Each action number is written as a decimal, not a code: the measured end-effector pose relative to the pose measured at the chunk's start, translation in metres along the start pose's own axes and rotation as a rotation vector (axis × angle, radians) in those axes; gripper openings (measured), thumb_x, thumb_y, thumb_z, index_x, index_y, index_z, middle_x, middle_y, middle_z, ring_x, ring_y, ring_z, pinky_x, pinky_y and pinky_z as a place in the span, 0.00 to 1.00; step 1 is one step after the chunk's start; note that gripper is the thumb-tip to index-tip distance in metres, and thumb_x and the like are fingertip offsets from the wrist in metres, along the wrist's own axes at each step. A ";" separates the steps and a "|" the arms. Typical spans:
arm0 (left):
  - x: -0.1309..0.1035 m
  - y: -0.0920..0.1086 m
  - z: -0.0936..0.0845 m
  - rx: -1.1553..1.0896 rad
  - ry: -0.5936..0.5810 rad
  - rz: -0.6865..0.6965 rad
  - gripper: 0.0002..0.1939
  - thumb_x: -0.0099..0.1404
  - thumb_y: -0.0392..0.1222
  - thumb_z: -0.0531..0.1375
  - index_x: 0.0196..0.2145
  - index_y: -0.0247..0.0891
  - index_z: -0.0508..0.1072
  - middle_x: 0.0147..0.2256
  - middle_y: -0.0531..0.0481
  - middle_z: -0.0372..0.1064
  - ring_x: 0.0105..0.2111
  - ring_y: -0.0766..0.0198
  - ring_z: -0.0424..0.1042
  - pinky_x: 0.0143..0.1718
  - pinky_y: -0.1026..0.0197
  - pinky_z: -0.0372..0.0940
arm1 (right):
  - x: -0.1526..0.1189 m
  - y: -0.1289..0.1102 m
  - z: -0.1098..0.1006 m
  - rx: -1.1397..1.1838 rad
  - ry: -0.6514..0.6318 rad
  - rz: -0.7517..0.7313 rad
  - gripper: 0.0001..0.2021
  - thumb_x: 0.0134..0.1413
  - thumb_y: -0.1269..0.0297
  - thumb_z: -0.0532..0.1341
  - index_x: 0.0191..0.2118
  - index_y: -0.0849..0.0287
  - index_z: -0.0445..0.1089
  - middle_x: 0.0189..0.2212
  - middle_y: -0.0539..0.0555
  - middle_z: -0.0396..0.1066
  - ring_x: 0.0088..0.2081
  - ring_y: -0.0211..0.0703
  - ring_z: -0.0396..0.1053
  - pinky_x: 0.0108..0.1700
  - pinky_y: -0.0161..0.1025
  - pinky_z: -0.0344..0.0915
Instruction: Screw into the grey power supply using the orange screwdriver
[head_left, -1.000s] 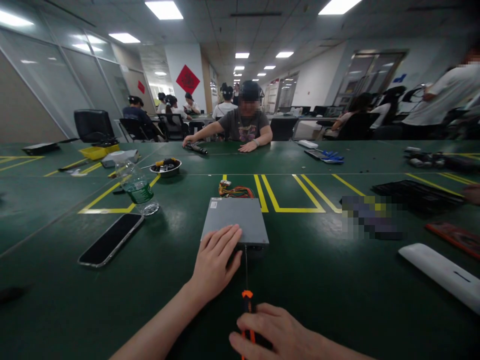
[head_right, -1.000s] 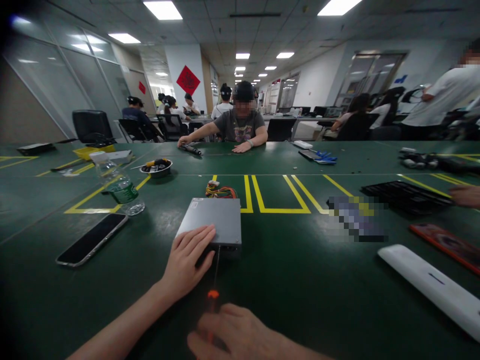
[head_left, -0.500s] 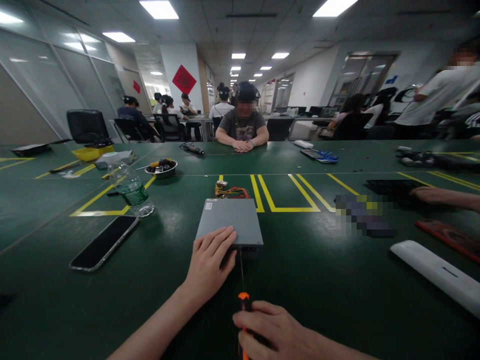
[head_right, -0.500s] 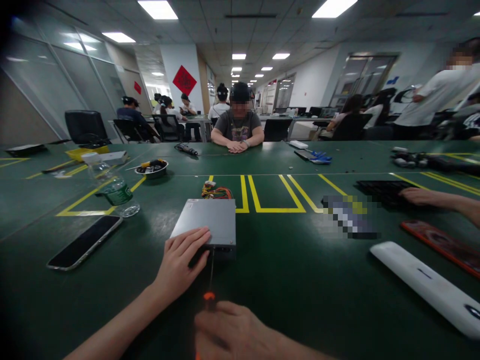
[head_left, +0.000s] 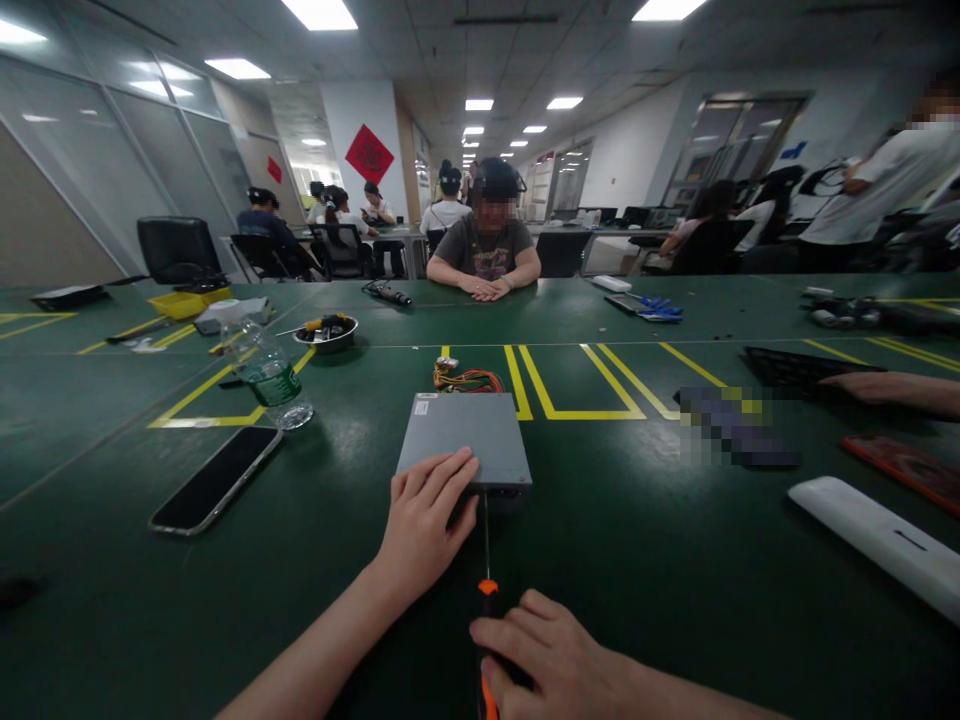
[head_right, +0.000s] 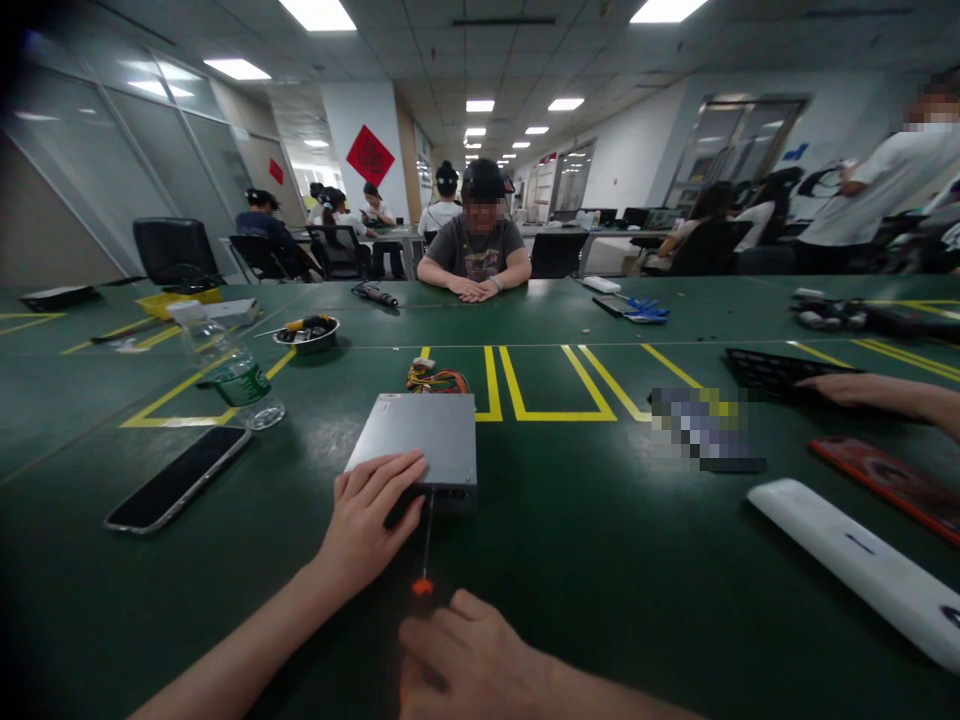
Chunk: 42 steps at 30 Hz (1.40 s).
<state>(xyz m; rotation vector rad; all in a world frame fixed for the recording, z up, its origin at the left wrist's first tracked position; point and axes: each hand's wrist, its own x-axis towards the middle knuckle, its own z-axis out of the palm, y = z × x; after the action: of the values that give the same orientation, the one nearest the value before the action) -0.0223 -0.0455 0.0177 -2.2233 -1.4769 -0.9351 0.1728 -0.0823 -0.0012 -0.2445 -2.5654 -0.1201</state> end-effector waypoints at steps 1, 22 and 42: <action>0.000 0.000 0.000 0.001 0.004 -0.004 0.18 0.63 0.39 0.55 0.52 0.43 0.66 0.51 0.49 0.67 0.48 0.57 0.64 0.45 0.55 0.56 | 0.000 0.000 0.000 -0.001 -0.006 0.008 0.02 0.55 0.69 0.58 0.34 0.55 0.66 0.39 0.51 0.71 0.32 0.35 0.68 0.35 0.34 0.63; 0.013 -0.021 0.015 0.022 0.035 -0.051 0.14 0.64 0.39 0.54 0.48 0.44 0.67 0.52 0.49 0.66 0.52 0.57 0.62 0.48 0.53 0.54 | 0.014 0.023 0.008 0.147 -0.111 0.032 0.18 0.52 0.53 0.56 0.43 0.62 0.64 0.45 0.62 0.64 0.38 0.46 0.66 0.39 0.43 0.65; 0.015 -0.025 0.026 0.033 0.073 -0.080 0.14 0.63 0.42 0.55 0.48 0.45 0.66 0.52 0.50 0.66 0.52 0.57 0.63 0.48 0.53 0.52 | 0.021 0.032 0.012 -0.004 0.083 -0.052 0.13 0.58 0.56 0.55 0.34 0.63 0.65 0.41 0.61 0.70 0.32 0.39 0.68 0.34 0.36 0.66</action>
<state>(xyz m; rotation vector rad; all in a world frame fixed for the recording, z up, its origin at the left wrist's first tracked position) -0.0321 -0.0092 0.0060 -2.0976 -1.5466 -0.9979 0.1560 -0.0464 0.0010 -0.1712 -2.4903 -0.1511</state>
